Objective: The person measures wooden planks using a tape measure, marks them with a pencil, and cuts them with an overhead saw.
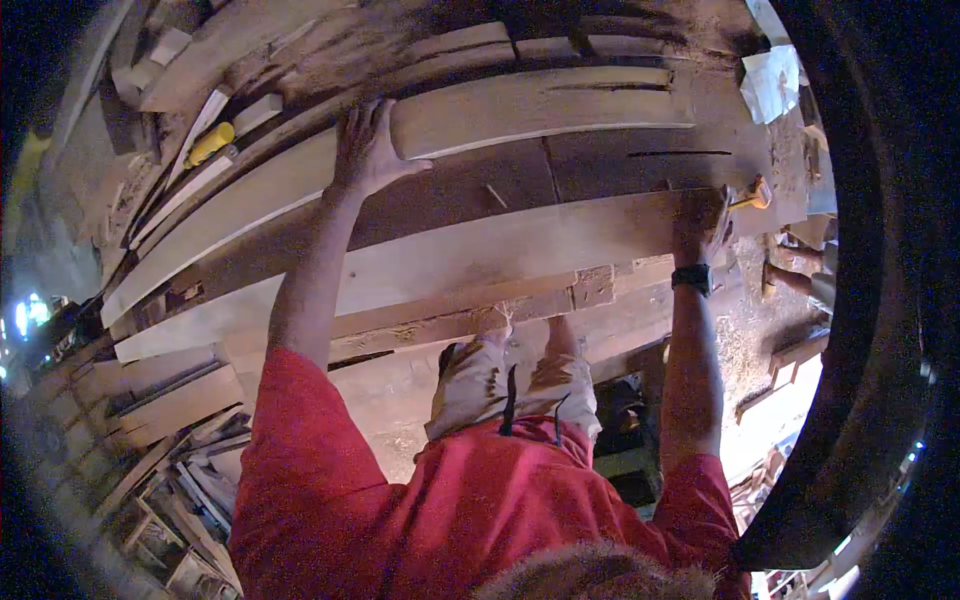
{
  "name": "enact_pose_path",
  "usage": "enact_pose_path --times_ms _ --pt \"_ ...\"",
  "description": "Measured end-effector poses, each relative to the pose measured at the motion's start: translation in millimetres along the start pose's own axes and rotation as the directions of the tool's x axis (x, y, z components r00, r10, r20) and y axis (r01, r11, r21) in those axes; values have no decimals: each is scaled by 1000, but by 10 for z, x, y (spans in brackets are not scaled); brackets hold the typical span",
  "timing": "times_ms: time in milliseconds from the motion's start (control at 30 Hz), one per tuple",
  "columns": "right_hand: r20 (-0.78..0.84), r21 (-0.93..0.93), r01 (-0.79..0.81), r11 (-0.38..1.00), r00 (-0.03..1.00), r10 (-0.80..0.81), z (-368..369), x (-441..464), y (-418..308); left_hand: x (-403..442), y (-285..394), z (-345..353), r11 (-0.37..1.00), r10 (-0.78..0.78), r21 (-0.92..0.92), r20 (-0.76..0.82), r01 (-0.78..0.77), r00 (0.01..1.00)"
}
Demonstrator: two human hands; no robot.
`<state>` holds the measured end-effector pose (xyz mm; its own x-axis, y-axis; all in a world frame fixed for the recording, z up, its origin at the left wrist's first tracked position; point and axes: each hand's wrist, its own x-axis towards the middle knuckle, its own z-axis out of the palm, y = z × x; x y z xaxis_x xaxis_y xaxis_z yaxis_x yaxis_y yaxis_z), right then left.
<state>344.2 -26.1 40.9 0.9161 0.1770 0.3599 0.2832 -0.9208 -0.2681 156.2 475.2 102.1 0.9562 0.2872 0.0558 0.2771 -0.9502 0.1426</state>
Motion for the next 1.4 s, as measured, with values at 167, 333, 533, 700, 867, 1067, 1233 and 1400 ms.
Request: enact_pose_path --times_ms 167,333,533,700,867,1067,1233,1400 --pt "-11 14 70 997 998 -70 51 -38 35 -50 -77 -7 998 -53 25 -2 53 999" --pt "-32 31 45 999 999 -44 110 -4 72 -26 -162 81 1000 12 -17 -53 -13 998" --pt "-40 43 60 997 997 -59 51 0 24 -4 -128 32 999 23 42 -65 -20 998" --pt "-104 88 89 992 991 -80 123 -36 122 36 -134 74 997 63 38 -72 -60 995" --pt "16 461 13 887 1000 -23 339 302 58 30 -152 103 998 45 37 -111 -41 993" --pt "-97 192 485 853 874 -475 1157 1101 -19 -7 -512 864 956 137 -231 -202 -183 970" --pt "-92 266 403 875 915 -393 1712 1217 -281 -117 -360 191 985 82 -120 -297 -123 951" --pt "-89 230 393 890 919 -383 1786 1266 -255 -238 -457 252 985 104 -89 -378 -148 920"
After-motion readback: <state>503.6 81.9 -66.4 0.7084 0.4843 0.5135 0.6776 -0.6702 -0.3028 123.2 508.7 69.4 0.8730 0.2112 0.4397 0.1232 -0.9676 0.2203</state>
